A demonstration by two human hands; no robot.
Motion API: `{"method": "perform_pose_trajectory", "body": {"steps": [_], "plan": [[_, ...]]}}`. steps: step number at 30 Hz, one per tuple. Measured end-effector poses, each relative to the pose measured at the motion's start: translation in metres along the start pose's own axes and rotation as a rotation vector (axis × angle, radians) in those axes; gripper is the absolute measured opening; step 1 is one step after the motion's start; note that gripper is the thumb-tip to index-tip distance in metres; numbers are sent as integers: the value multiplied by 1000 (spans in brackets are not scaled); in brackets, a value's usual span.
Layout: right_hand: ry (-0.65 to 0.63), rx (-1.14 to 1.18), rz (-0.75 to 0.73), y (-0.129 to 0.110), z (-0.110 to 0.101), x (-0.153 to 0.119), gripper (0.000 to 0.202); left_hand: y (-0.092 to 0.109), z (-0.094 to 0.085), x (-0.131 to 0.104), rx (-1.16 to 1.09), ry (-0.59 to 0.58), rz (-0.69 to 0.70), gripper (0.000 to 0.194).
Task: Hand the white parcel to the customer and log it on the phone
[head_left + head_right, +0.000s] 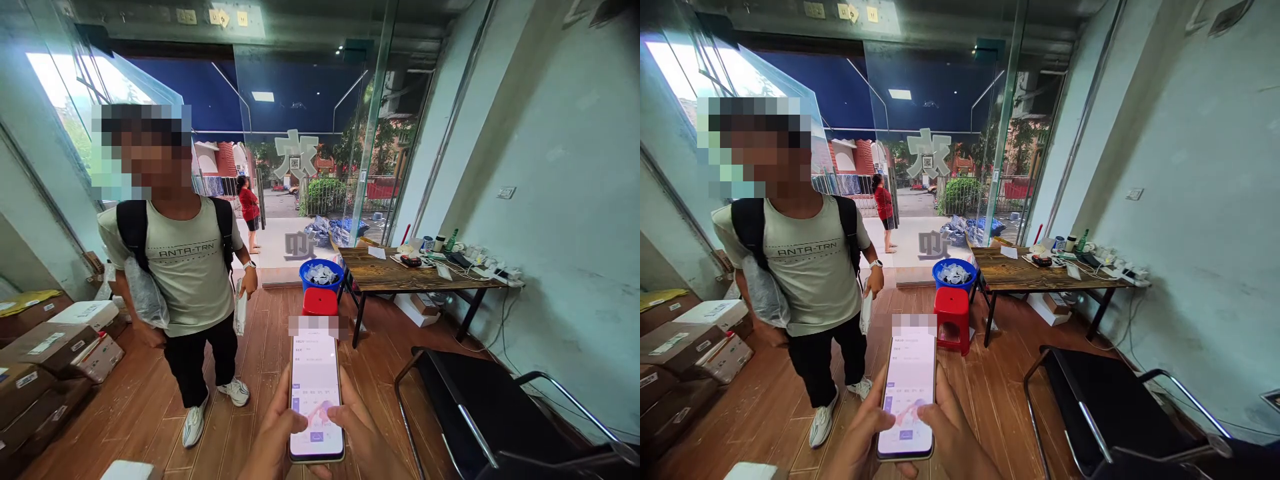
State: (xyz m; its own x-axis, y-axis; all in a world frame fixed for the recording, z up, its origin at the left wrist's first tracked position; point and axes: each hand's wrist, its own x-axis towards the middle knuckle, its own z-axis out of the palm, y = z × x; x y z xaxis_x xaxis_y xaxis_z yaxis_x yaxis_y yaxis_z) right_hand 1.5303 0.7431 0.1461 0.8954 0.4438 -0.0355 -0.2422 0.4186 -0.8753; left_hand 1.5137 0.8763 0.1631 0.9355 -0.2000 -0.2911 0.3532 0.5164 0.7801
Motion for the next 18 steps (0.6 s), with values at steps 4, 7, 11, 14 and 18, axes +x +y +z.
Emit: {"method": "perform_pose_trajectory", "body": {"steps": [4,7,11,14,18], "plan": [[1,-5,-11,-1,0,0,61,-3,-2,1,-129,-82,79,87],[-6,14,-14,-1,0,1,65,-9,-6,5,-195,-104,100,85],[-25,-3,-27,0,0,2,66,-12,-11,8,-185,-110,100,87],[-20,-36,-51,2,0,2,67,-10,-11,7,-93,-102,63,89],[-13,-33,-48,9,-4,3,76,-6,-7,4,72,-53,3,91]]}}
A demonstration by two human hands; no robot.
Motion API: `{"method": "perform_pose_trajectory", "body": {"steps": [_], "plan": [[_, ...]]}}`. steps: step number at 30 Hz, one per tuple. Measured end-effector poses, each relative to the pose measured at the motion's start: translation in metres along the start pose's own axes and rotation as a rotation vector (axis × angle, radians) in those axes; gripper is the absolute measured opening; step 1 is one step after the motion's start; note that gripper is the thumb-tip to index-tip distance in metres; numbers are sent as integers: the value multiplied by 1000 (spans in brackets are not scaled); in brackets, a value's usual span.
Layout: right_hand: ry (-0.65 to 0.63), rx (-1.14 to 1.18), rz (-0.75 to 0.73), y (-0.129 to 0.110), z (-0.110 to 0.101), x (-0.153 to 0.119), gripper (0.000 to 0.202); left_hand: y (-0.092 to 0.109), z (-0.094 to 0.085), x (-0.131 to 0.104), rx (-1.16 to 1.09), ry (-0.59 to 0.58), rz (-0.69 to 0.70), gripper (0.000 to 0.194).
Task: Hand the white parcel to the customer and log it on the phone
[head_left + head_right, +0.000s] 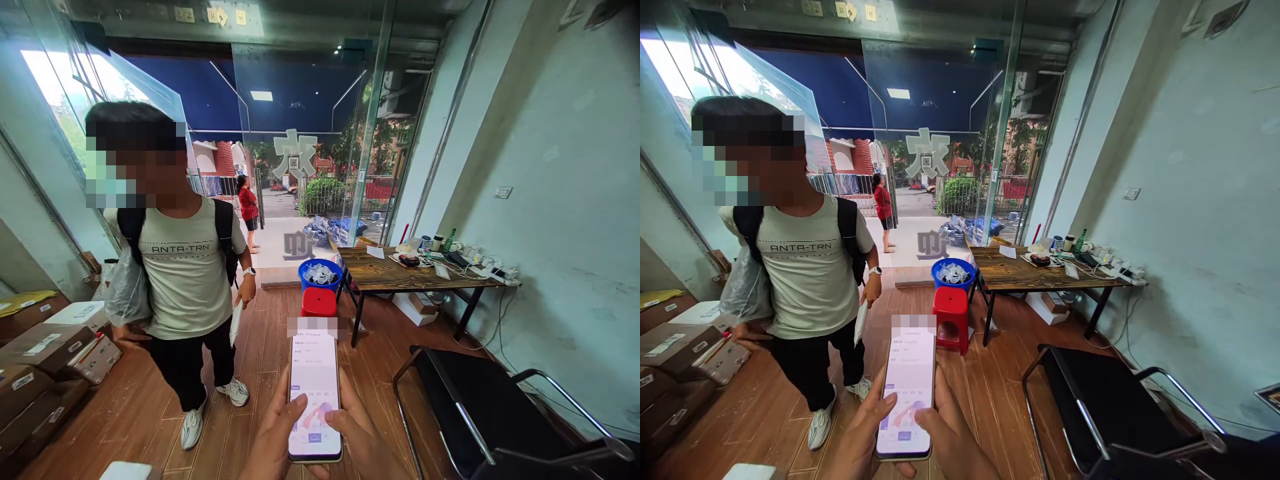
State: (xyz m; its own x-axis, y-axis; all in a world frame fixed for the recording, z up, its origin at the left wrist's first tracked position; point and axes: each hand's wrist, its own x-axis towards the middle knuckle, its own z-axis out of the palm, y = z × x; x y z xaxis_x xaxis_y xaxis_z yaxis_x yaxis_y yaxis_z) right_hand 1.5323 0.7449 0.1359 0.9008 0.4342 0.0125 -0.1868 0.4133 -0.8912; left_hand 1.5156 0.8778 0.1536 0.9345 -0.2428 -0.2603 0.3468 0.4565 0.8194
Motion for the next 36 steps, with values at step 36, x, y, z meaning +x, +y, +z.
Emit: {"method": "perform_pose_trajectory", "body": {"steps": [36], "plan": [[228,-35,-133,-13,3,17,52,-15,-15,17,-72,-35,-19,100]]}}
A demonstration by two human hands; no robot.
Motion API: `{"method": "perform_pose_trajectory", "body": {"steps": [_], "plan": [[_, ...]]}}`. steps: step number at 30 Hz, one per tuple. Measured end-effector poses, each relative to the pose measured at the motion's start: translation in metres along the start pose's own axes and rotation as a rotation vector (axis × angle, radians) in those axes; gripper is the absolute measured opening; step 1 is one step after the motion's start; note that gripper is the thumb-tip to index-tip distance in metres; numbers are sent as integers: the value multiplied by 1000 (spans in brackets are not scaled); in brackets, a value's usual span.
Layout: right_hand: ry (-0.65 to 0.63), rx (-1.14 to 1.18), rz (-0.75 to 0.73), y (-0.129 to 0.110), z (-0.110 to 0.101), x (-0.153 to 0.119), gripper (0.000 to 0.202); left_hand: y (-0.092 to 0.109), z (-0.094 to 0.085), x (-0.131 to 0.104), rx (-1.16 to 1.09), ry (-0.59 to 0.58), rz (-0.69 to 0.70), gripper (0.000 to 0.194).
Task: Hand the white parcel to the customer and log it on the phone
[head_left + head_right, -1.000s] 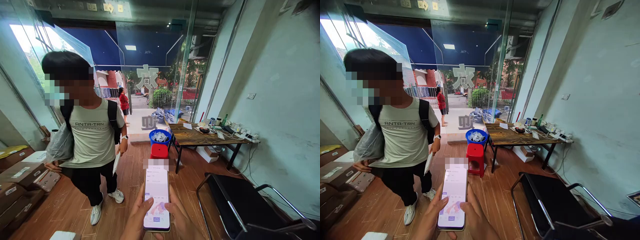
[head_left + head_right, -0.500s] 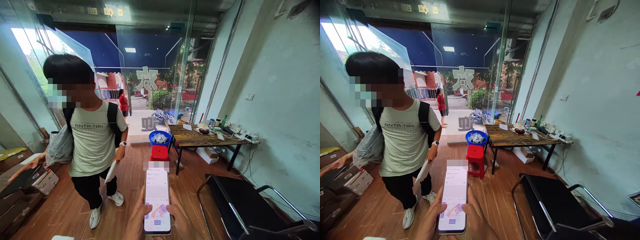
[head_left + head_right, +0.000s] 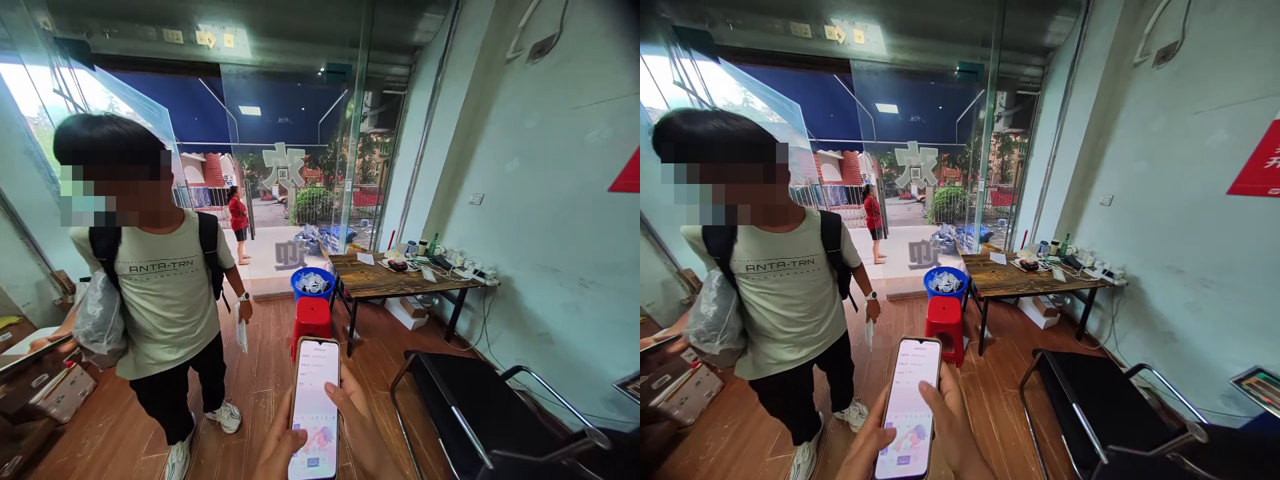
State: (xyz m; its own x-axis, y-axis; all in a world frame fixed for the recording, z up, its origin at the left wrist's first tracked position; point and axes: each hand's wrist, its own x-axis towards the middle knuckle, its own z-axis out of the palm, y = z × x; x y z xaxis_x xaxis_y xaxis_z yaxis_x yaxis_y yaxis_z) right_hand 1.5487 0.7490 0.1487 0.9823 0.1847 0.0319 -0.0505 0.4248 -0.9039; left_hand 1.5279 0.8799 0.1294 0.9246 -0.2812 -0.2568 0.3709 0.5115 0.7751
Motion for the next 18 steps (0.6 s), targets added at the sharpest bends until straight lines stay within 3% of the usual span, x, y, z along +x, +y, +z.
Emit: {"method": "perform_pose_trajectory", "body": {"steps": [7,13,18], "plan": [[150,-68,-56,2,7,8,56,-8,-1,1,-9,21,26,91],[151,55,-16,3,3,7,57,-9,-6,6,18,-39,38,81],[154,147,-53,8,6,11,72,-13,-14,13,33,-78,36,82]]}}
